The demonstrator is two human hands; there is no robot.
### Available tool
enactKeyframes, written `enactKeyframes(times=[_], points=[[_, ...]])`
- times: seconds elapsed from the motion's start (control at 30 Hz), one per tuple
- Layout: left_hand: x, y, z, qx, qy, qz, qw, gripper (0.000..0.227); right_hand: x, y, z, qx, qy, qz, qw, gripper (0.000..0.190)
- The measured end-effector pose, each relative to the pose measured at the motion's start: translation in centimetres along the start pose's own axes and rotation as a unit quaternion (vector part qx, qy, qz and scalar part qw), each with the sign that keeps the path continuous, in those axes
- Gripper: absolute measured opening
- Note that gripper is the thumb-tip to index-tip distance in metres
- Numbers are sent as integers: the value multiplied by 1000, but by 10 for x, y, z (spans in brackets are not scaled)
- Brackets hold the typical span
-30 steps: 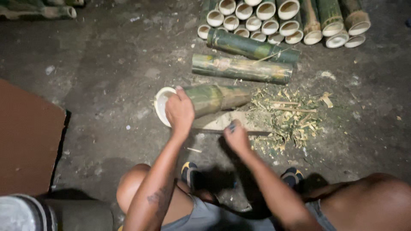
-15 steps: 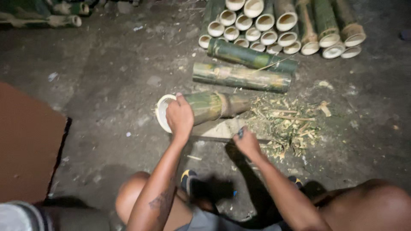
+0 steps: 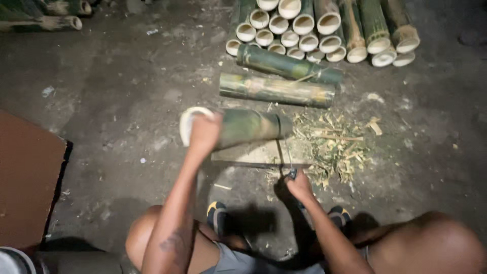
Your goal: The person cuts a bamboo pole into smaller sections using a machete. They then smooth the cut edges and stack the finished pieces with other bamboo sections.
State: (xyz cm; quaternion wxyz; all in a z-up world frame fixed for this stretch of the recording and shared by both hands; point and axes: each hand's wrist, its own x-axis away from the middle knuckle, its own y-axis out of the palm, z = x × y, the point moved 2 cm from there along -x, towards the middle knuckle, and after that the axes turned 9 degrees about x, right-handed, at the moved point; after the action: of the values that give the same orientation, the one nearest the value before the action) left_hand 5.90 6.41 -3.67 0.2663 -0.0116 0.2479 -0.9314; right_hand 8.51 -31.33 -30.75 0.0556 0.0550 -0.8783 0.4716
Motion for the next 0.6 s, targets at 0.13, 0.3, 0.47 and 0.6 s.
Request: enactKeyframes(times=[0.13, 0.3, 0.47, 0.6], points=[[35, 11, 50, -5, 52, 22, 998, 50, 13, -21, -31, 45, 36, 9, 998, 48], [69, -4, 104, -87, 54, 78, 992, 56, 35, -83, -106, 12, -55, 31, 998, 44], [116, 6, 116, -142, 174, -31, 974, 49, 84, -110, -160, -77, -103, 7, 992, 35], [123, 6, 107, -117, 218, -29, 968, 45, 75, -112, -179, -70, -188, 52, 978, 26]])
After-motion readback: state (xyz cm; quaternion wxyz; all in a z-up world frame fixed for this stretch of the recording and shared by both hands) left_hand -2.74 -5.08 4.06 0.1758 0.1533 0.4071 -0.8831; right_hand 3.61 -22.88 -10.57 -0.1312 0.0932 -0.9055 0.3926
